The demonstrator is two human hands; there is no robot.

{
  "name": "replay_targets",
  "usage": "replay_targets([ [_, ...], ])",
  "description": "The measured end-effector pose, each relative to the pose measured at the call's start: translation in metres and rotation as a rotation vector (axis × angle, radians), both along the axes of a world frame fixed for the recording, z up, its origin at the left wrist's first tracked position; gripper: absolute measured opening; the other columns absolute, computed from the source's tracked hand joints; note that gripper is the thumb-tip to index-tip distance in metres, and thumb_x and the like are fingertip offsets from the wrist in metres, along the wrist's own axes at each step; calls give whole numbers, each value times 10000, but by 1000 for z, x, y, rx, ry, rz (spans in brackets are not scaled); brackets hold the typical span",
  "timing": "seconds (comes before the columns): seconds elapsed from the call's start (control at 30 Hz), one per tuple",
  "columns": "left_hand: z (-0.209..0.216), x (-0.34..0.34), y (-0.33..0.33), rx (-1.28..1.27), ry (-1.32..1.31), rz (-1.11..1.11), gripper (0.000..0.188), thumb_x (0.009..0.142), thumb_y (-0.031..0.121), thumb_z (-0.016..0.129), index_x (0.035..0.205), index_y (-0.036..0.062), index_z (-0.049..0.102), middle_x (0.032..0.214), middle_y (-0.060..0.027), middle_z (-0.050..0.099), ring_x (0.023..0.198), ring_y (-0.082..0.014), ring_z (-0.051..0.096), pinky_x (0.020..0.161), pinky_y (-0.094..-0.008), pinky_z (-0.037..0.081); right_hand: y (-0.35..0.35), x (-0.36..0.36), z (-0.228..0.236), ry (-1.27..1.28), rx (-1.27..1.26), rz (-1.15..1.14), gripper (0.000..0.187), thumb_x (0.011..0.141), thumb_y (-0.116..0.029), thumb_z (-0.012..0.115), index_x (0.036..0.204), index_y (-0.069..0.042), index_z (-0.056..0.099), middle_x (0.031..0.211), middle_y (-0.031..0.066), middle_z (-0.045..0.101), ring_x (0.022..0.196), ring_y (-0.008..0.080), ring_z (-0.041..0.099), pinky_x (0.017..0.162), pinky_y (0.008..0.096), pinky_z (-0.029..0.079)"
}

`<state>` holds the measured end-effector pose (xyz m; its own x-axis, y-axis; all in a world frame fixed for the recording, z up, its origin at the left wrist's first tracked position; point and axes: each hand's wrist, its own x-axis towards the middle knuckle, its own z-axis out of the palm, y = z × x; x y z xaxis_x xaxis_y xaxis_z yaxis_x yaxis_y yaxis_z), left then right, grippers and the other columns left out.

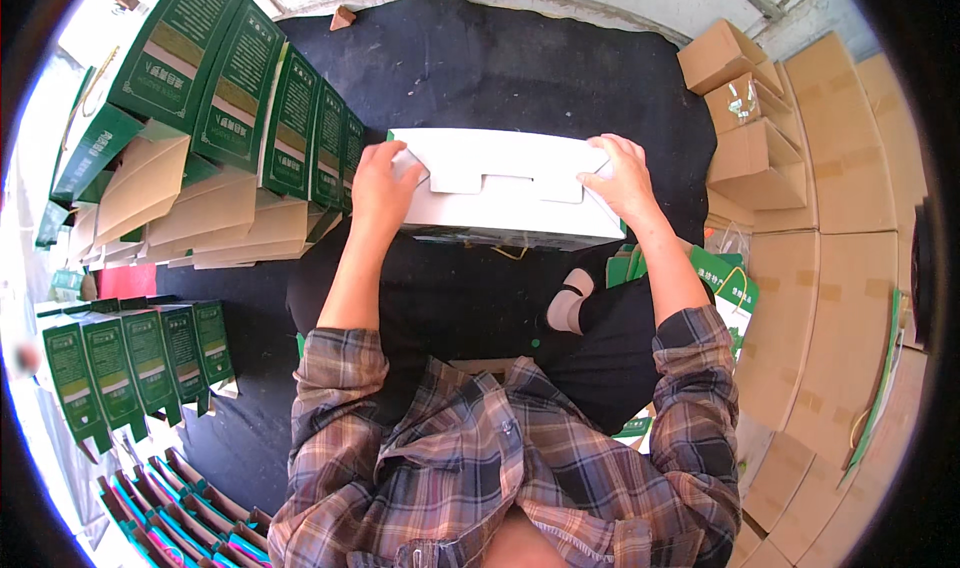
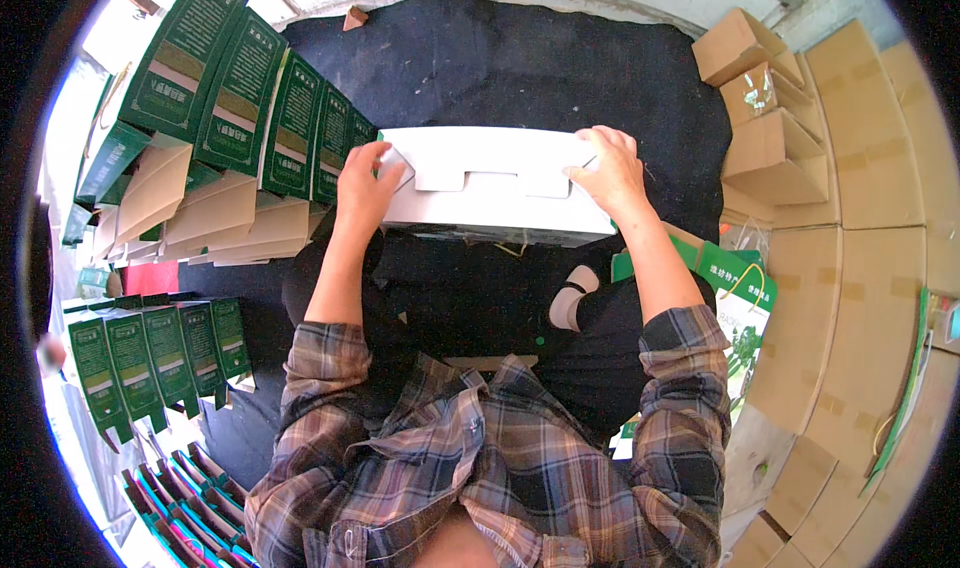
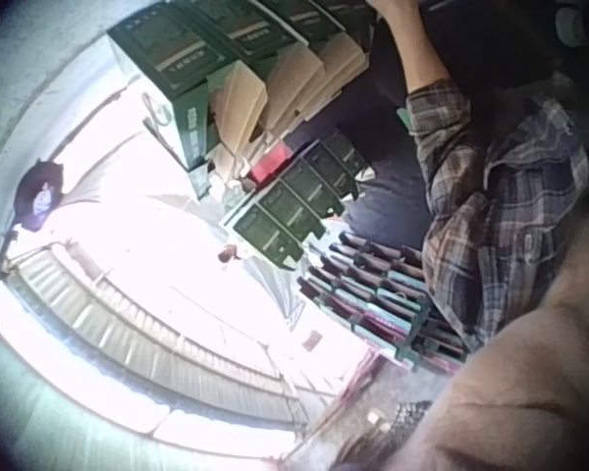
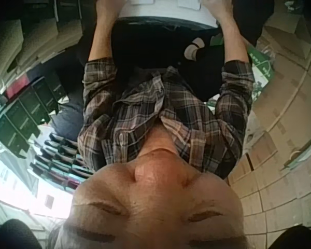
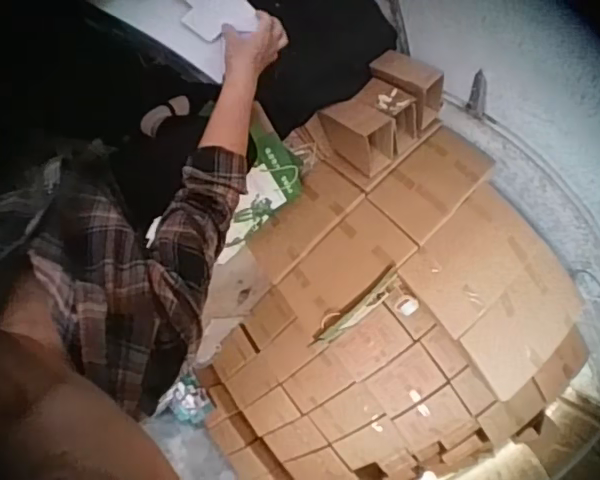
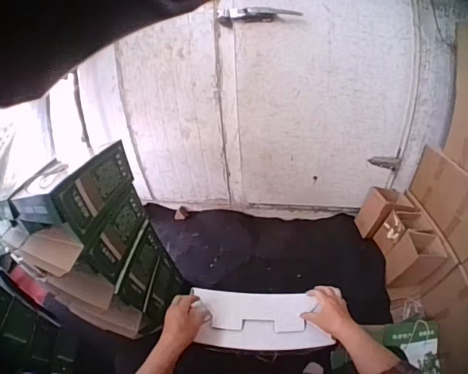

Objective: Folding cardboard produce boxes for radishes

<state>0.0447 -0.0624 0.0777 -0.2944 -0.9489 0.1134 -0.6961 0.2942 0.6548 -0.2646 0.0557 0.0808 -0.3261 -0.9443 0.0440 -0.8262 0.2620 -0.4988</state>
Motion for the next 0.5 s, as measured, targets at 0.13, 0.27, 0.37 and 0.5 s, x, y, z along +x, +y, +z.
replay_targets([
  [0.13, 7, -22, 2, -155, -380, -91, 690, 669, 263, 770, 1282, 136, 479, 1418, -135, 306, 1235, -381, 360, 956, -424, 404, 3, -1, -8, 3, 104, -4, 618, 663, -208, 759, 1225, -114, 519, 1272, 103, 480, 1239, 300, 356, 1032, 381, 329],
  [0.27, -7, -19, -11, 83, -334, -147, 797, 641, 279, 790, 1336, 170, 417, 1403, -126, 320, 1208, -381, 387, 980, -434, 394, 0, 10, 0, 19, 218, -25, 654, 650, -229, 777, 1238, -108, 517, 1249, 103, 485, 1210, 292, 377, 1016, 380, 345],
  [0.37, -5, -26, -7, 114, -371, -111, 766, 625, 267, 802, 1296, 157, 449, 1345, -114, 372, 1167, -359, 421, 930, -436, 435, 0, 13, -2, 94, 213, -35, 611, 638, -242, 791, 1181, -100, 546, 1183, 93, 509, 1157, 287, 414, 977, 382, 380],
  [0.5, -6, -31, 1, 63, -372, -70, 707, 614, 252, 808, 1235, 139, 490, 1290, -105, 408, 1132, -343, 444, 882, -438, 465, 0, 17, -7, 171, 167, -50, 531, 629, -250, 805, 1085, -100, 579, 1104, 87, 526, 1084, 273, 459, 903, 377, 430],
])
